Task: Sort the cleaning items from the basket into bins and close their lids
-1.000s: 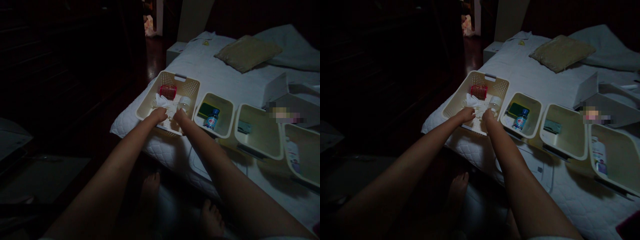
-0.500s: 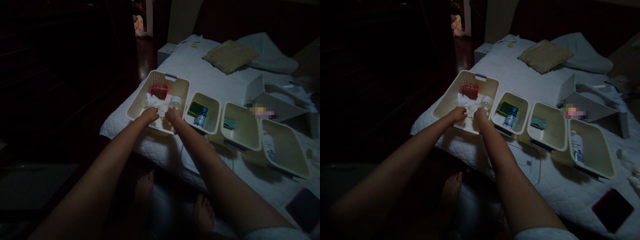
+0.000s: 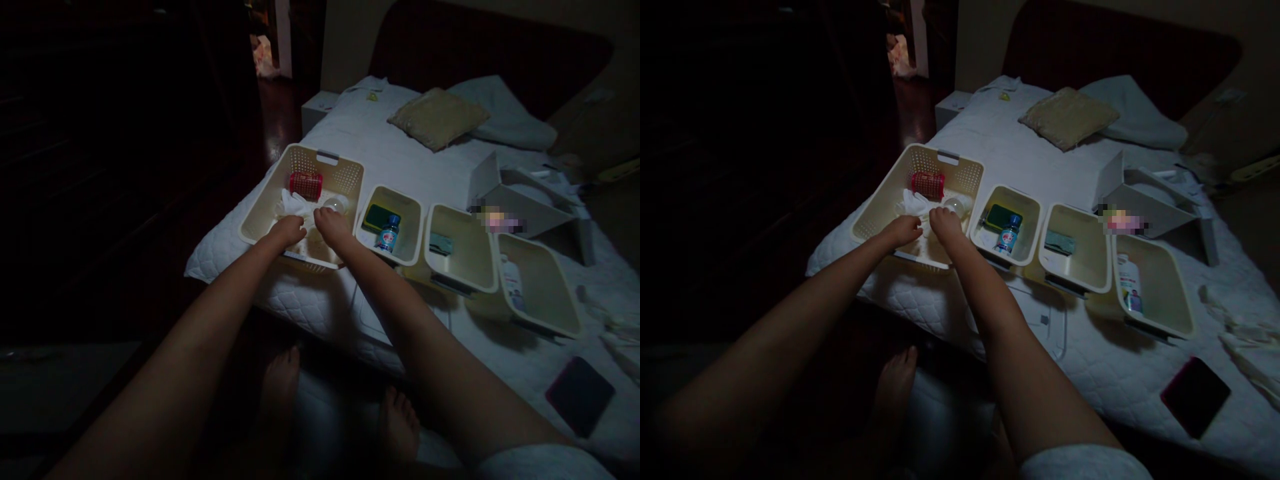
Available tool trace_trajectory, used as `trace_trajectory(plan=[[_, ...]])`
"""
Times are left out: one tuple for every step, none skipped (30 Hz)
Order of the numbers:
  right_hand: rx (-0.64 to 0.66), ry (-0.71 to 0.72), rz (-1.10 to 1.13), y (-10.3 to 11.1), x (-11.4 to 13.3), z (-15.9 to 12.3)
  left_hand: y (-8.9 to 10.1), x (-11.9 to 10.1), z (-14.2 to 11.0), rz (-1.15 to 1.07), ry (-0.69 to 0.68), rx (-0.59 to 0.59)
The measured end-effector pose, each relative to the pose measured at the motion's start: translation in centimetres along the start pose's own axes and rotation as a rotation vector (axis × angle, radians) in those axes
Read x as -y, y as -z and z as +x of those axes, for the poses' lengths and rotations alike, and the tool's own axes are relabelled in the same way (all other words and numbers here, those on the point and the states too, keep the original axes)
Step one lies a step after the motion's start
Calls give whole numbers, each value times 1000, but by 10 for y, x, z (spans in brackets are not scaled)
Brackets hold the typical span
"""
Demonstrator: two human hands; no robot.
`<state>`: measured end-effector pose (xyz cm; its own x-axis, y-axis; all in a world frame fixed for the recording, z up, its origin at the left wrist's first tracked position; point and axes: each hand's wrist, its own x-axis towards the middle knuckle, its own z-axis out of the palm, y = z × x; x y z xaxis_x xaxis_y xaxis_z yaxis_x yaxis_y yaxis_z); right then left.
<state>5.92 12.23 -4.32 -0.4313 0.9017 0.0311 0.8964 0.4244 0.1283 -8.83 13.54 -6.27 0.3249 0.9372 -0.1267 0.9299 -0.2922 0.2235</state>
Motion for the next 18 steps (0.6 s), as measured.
trace_trajectory(plan=[[-21, -41, 37, 1, -1, 0, -1, 1, 0, -4, 4, -6], [-45, -85, 81, 2, -1, 0, -1, 1, 1, -7, 8, -12], [-75, -124, 130, 2, -2, 0, -2, 1, 1, -11, 12, -18], [-108, -162, 185, 2, -3, 0, -2, 2, 1, -16, 16, -22], [-143, -196, 242, 2, -4, 0, -2, 2, 1, -21, 20, -27], [-178, -228, 298, 2, -5, 1, -3, 1, 1, -28, 21, -30], [-212, -258, 352, 2, -6, 1, -3, 1, 1, -34, 21, -32], [-247, -285, 405, 2, -7, 1, -3, 1, 1, -40, 20, -34], [-284, -313, 455, 2, -9, 1, -3, 1, 1, -46, 19, -37], [-324, -340, 504, 1, -10, 1, -3, 1, 1, -54, 16, -42], [-368, -356, 552, 1, -12, 1, -3, 2, 1, -64, 12, -50], [-413, -364, 598, 1, -14, 1, -3, 2, 1, -79, 6, -60], [-458, -361, 643, 0, -17, 2, -3, 3, 2, -96, -1, -72], [-501, -349, 687, -1, -19, 2, -3, 4, 2, -118, -10, -85], [-543, -331, 730, -2, -21, 3, -3, 5, 2, -144, -19, -98], [-584, -313, 773, -3, -23, 4, -3, 6, 2, -173, -26, -113], [-622, -301, 812, -4, -25, 5, -3, 7, 3, -205, -30, -131], [-656, -295, 847, -4, -27, 5, -3, 8, 3, -240, -31, -151]])
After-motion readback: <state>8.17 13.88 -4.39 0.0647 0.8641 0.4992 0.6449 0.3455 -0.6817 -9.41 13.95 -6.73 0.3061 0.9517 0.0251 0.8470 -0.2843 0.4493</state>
